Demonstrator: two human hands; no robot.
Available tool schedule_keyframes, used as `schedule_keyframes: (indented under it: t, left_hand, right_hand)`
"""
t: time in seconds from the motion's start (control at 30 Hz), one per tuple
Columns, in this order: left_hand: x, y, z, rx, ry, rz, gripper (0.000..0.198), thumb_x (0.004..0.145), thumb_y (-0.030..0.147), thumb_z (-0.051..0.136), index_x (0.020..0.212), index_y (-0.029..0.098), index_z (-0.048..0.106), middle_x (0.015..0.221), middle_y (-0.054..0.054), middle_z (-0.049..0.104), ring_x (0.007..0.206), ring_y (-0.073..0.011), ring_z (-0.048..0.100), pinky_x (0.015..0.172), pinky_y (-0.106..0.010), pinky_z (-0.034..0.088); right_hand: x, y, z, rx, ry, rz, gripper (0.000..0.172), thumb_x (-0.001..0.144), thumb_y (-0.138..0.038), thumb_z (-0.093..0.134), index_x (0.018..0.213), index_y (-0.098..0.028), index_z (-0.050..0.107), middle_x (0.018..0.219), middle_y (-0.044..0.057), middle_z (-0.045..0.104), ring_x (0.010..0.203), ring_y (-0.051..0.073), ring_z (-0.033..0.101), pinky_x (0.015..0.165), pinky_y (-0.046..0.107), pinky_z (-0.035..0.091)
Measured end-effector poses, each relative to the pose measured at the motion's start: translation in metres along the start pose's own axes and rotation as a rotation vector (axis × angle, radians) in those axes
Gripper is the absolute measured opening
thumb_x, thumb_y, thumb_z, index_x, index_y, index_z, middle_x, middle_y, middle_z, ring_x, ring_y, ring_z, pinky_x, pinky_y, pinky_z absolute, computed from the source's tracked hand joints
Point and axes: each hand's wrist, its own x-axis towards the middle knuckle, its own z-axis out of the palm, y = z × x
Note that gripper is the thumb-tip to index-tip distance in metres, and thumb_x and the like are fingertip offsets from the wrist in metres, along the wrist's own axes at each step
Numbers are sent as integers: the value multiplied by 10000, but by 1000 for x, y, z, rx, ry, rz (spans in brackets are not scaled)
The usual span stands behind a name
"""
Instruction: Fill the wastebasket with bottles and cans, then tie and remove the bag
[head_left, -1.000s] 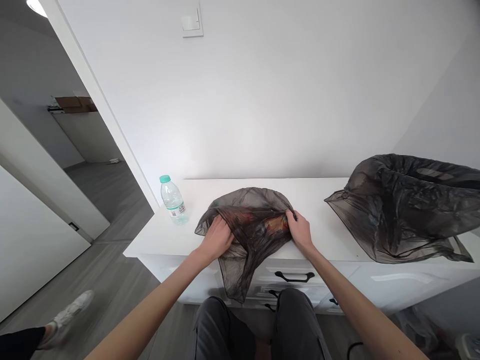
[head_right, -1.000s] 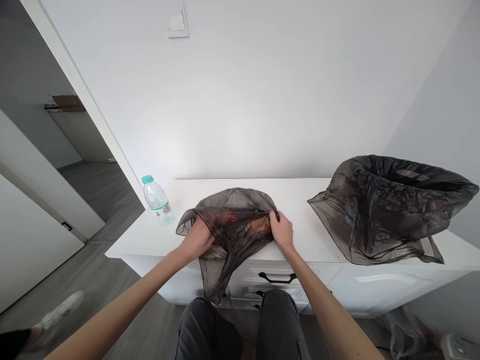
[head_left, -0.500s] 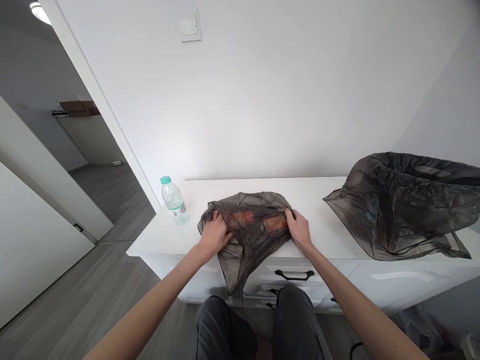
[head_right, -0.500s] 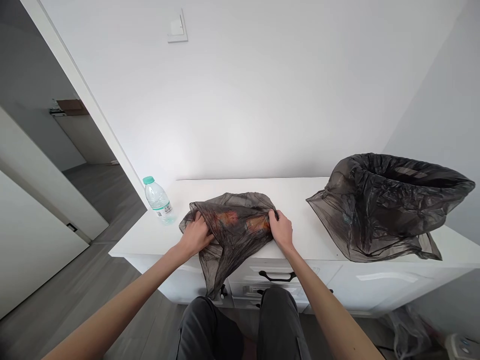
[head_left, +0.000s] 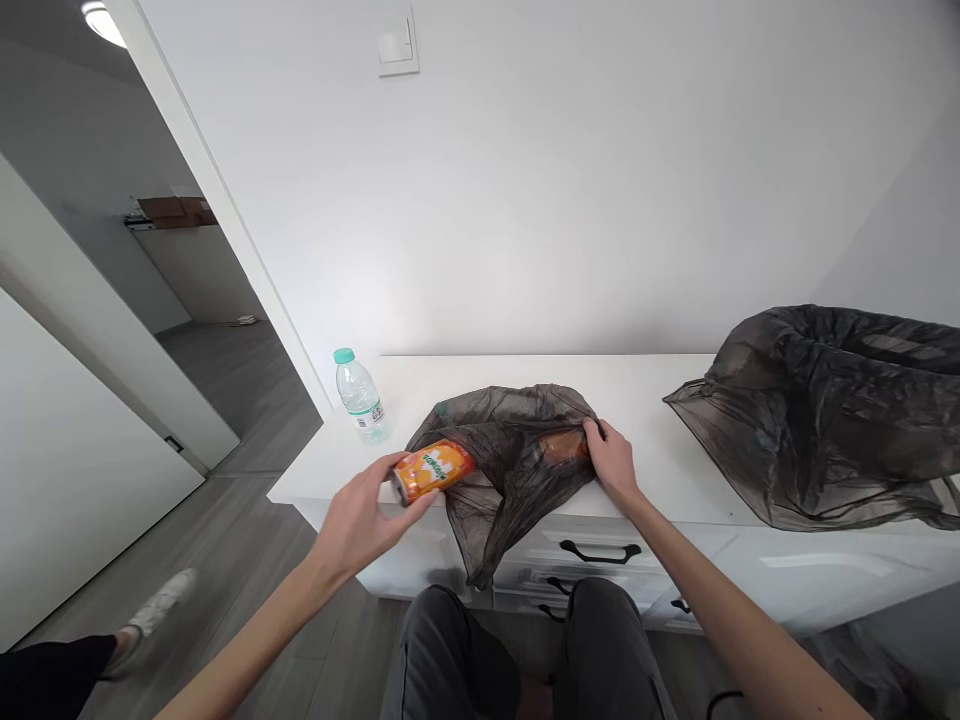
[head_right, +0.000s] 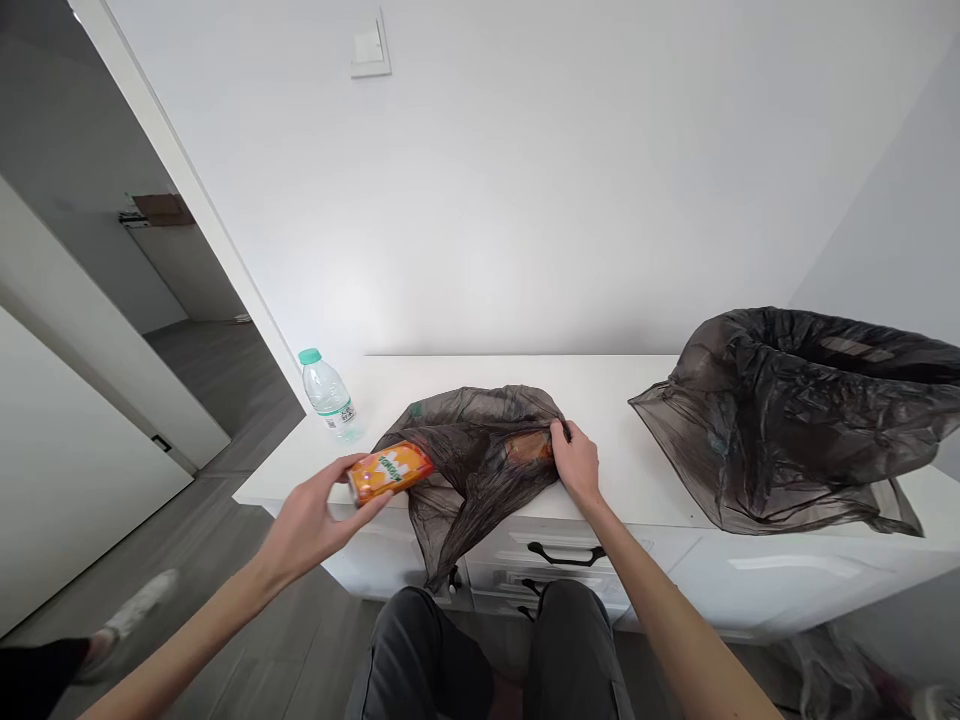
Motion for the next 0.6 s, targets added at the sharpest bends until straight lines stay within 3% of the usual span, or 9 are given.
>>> schedule_keyframes:
  t: [0.13,0.3,0.43,0.6]
  left_hand:
    - [-15,-25,-33,34,183,-131,551,863,672,638,1160,211,690,958,-35,763,768,-202,681,708,-292,518]
    - [-10,-55,-55,36,297,-281,479,872,670,616,993,214,697,841,-11,713,689,-169,595,623,-275,455]
    - [8,-75,-58,191,314,-316,512,833,714,620,902,210,677,876,-44,702,772,-221,620,642,-312,452]
    - [32,-95,-47,370,236,-315,536,770,754,624,838,222,627,923,-74,696,816,-268,646,643,-337,455]
  right_hand:
    - [0,0,0,4,-8,12,388,961,-567,415,782,-250,550,850,63,695,806,256,556,723,332,369]
    - [-1,2,0,12,-2,13,388,952,-558,426,767,-244,559,863,73,707,829,259,560,716,328,364]
    - [-1,3,1,16,11,4,395,945,-567,433,756,-245,563,837,61,703,815,251,547,715,323,363]
    - [1,5,2,2,35,-17,398,939,-567,436,733,-245,546,802,52,677,806,244,531,727,323,361]
